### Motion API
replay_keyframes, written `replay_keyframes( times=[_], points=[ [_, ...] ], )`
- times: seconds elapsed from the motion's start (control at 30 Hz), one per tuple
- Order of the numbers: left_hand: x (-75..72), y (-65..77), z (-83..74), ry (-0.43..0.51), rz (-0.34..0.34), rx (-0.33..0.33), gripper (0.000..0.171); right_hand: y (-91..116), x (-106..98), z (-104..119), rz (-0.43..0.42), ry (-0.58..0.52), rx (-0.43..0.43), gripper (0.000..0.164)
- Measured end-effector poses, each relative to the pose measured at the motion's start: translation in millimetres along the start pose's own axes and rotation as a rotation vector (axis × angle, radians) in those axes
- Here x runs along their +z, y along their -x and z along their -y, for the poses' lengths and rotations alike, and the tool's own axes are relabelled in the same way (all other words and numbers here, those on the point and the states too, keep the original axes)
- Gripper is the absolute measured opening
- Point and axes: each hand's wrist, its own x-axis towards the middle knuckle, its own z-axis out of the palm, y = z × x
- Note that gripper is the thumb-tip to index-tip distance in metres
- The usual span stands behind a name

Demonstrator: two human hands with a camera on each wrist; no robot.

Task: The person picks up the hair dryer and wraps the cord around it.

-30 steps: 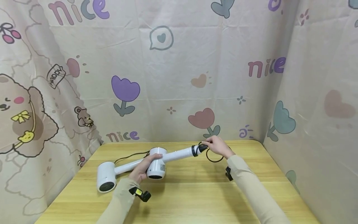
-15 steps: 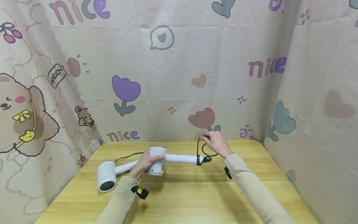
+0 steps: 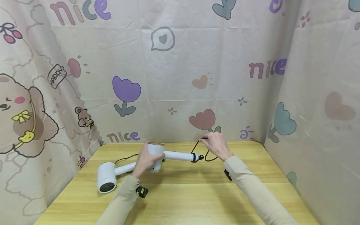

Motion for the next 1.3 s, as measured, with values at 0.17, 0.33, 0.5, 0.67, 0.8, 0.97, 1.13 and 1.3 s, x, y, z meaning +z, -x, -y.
replay_keyframes(
  times=[0.17,0.33,0.5,0.67,0.8,0.97,1.13,1.3],
  points=[
    [4.7,2.8,-0.6,-0.036,-0.104,0.047,0.097,3,4,7,0.024,-0.001,0.014,0.017],
    [13.0,4.6,-1.1,-0.041,-0.246,0.102,0.094,10,9,12,0.030,-0.019,0.037,0.018],
    [16.2,1.9,-2.6,-0.027,-0.373,0.092,0.093,17,14,19,0.018,-0.029,0.023,0.018],
    [10.3,2.8,-1.8,0.037,-0.451,0.036,0.090,21,19,26,0.000,-0.040,-0.015,0.019],
    [9.9,6.8,2.8,0.131,-0.456,-0.040,0.089,28,23,28,0.027,-0.088,-0.020,0.019],
    [11.7,5.1,4.7,0.331,-0.413,-0.147,0.089,31,26,27,0.043,-0.161,-0.015,0.021],
    [14.2,3.0,1.9,0.548,-0.378,-0.242,0.085,30,30,27,0.027,-0.224,-0.004,0.023],
    [16.5,3.7,-0.9,0.700,-0.344,-0.325,0.083,29,31,27,0.025,-0.276,0.027,0.026]
  ],
)
